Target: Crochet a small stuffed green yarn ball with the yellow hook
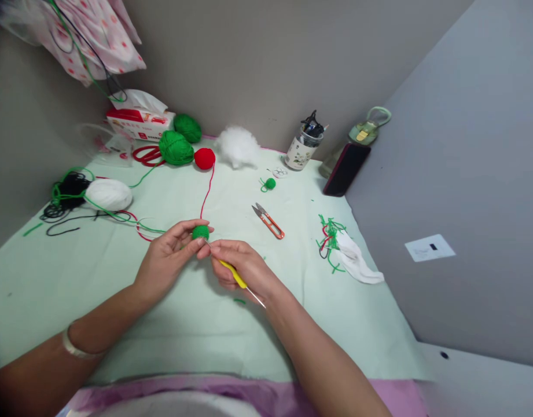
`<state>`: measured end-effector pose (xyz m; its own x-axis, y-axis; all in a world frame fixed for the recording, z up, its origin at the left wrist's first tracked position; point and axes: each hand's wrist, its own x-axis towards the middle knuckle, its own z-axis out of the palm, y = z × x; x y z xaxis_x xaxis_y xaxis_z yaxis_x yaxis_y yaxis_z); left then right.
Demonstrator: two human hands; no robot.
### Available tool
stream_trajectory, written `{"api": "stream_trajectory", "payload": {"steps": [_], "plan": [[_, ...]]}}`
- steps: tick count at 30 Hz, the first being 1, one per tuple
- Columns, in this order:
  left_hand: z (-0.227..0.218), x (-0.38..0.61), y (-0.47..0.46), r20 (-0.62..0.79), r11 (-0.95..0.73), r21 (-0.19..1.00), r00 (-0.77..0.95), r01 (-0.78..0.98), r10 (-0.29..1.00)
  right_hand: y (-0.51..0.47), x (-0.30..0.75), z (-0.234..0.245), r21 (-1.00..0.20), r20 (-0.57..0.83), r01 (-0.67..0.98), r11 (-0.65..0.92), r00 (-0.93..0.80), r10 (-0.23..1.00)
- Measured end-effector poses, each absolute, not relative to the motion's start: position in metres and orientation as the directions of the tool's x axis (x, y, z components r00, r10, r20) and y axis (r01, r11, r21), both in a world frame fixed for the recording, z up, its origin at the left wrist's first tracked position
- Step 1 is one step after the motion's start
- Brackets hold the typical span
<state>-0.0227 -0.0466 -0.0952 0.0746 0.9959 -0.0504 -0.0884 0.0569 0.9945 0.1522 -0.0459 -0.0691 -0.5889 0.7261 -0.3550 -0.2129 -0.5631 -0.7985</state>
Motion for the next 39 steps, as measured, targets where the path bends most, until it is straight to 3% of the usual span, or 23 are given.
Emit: {"api": "stream_trajectory", "payload": {"steps": [5, 9, 12, 15, 20, 24, 26, 29, 31, 33, 35, 37, 39], "plan": [[-0.098, -0.02, -0.047, -0.017, 0.023, 0.996, 0.071, -0.086, 0.997, -0.043, 0.153, -0.068, -0.721, -0.404, -0.262, -0.641, -0.593, 0.697], [-0.099, -0.02, -0.048, -0.015, 0.02, 0.999, 0.099, -0.045, 0.995, -0.046, 0.15, -0.068, -0.787, -0.364, -0.252, -0.563, -0.548, 0.754], [-0.096, -0.02, -0.048, -0.01, 0.009, 1.0, 0.113, 0.006, 0.994, -0.053, 0.146, -0.065, -0.897, -0.302, -0.147, -0.416, -0.483, 0.822], [-0.091, -0.019, -0.047, -0.03, 0.024, 0.999, 0.138, 0.045, 0.99, -0.062, 0.141, -0.062, -0.979, -0.201, 0.075, -0.187, -0.4, 0.894], [-0.089, -0.019, -0.046, -0.015, 0.011, 1.0, 0.159, 0.027, 0.987, -0.073, 0.139, -0.06, -0.889, -0.043, 0.431, 0.154, -0.414, 0.909], [-0.093, -0.021, -0.05, 0.045, -0.046, 0.999, 0.19, 0.0, 0.981, -0.077, 0.14, -0.059, -0.823, 0.044, 0.485, 0.296, -0.465, 0.884], [-0.094, -0.022, -0.052, 0.089, -0.093, 0.996, 0.179, 0.014, 0.98, -0.076, 0.141, -0.057, -0.881, 0.014, 0.411, 0.235, -0.473, 0.881], [-0.094, -0.023, -0.055, 0.159, -0.176, 0.978, 0.143, 0.111, 0.977, -0.07, 0.146, -0.056, -0.982, -0.124, 0.184, -0.038, -0.484, 0.866], [-0.093, -0.023, -0.056, 0.225, -0.246, 0.952, 0.125, 0.18, 0.966, -0.064, 0.149, -0.057, -0.966, -0.215, -0.004, -0.259, -0.546, 0.81], [-0.091, -0.024, -0.054, 0.266, -0.288, 0.93, 0.122, 0.229, 0.956, -0.061, 0.151, -0.06, -0.874, -0.268, -0.132, -0.467, -0.671, 0.691], [-0.091, -0.026, -0.051, 0.244, -0.264, 0.931, 0.107, 0.251, 0.964, -0.061, 0.149, -0.062, -0.778, -0.273, -0.123, -0.617, -0.818, 0.507], [-0.093, -0.029, -0.046, 0.192, -0.205, 0.947, 0.076, 0.246, 0.978, -0.065, 0.147, -0.063, -0.757, -0.262, -0.011, -0.653, -0.911, 0.319], [-0.094, -0.032, -0.041, 0.185, -0.191, 0.952, 0.047, 0.238, 0.982, -0.068, 0.146, -0.061, -0.796, -0.26, 0.033, -0.604, -0.92, 0.292]]}}
